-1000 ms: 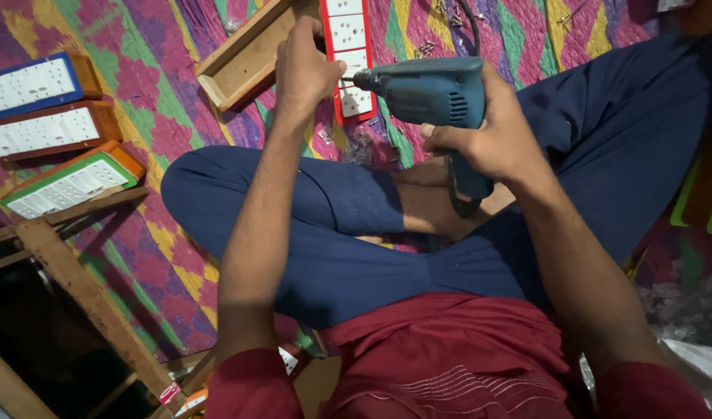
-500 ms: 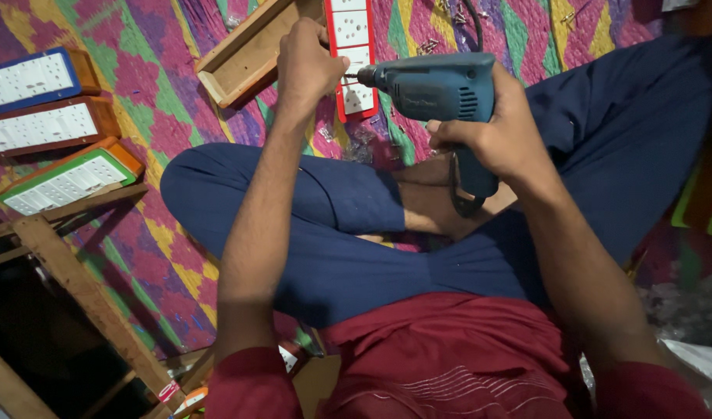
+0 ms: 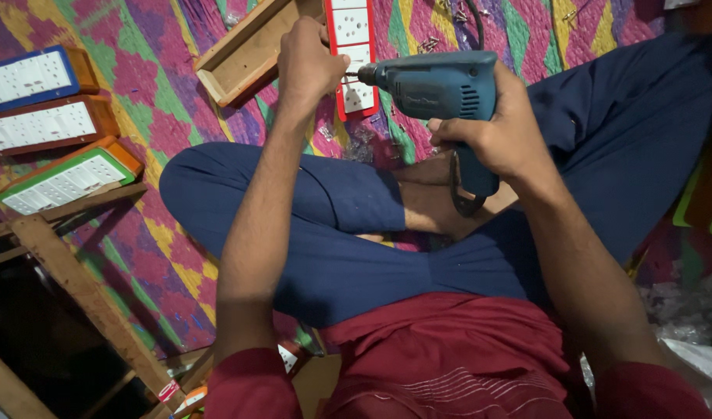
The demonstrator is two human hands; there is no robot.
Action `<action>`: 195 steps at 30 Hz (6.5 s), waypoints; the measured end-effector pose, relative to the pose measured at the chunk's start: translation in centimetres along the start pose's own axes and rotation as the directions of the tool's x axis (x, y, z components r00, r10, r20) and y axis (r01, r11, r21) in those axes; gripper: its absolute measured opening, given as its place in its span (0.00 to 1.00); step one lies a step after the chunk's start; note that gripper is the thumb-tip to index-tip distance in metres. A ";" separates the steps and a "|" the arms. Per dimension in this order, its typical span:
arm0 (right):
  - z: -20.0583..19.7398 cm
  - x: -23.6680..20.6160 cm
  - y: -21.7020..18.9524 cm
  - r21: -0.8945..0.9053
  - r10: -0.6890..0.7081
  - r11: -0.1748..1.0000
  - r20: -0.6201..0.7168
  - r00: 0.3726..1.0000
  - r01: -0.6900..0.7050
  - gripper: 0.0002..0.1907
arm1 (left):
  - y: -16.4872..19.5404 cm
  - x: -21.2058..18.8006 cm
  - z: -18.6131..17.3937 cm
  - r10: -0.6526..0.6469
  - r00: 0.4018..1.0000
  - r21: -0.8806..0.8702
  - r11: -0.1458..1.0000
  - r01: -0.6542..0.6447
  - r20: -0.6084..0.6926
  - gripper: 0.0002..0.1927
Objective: The person sits cross-legged on the floor assembling electrical switch and socket boards. They fit white switch and socket modules onto colored plastic faceplates, flip the boards over, and use a corded power drill to drive screws and secure the modules, working through boards one at a time.
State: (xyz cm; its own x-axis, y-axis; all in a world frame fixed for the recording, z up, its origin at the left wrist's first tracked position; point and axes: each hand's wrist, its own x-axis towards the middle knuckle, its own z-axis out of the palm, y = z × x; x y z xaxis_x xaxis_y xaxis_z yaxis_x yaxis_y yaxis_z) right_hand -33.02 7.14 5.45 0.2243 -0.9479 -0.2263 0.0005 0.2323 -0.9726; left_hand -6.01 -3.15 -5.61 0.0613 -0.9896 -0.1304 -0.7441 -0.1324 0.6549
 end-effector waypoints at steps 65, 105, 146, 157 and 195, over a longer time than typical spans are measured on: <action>-1.4 0.2 -0.7 0.116 0.097 0.990 -0.104 0.990 -0.085 0.16 | -3.0 2.0 4.5 -0.096 0.888 -0.610 0.693 0.385 0.450 0.14; -1.4 0.5 -0.1 0.000 0.012 1.000 -0.048 0.999 -0.012 0.16 | -2.5 1.8 4.4 -0.087 0.906 -0.560 0.761 0.328 0.414 0.14; -2.0 -0.5 -1.8 0.063 0.134 0.989 -0.039 0.990 -0.131 0.21 | -2.6 1.2 5.1 -0.057 0.929 -0.552 0.790 0.266 0.366 0.17; -2.0 -0.1 -1.2 0.037 0.146 0.989 -0.038 0.989 -0.144 0.20 | -2.3 0.7 4.5 -0.074 0.917 -0.531 0.796 0.291 0.392 0.24; -6.0 0.0 1.6 0.210 0.314 0.931 -0.042 0.949 -0.299 0.16 | -1.5 0.3 5.3 0.055 0.919 -0.436 0.890 0.132 0.391 0.06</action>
State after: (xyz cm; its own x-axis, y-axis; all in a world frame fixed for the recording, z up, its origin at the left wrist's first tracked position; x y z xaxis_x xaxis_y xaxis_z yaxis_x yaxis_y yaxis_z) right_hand -38.84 6.17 3.60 0.1718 -0.8353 -0.5222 0.1386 0.5453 -0.8267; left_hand -8.44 -2.97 -10.60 -0.2447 -0.8942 -0.3750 -0.3641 -0.2737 0.8902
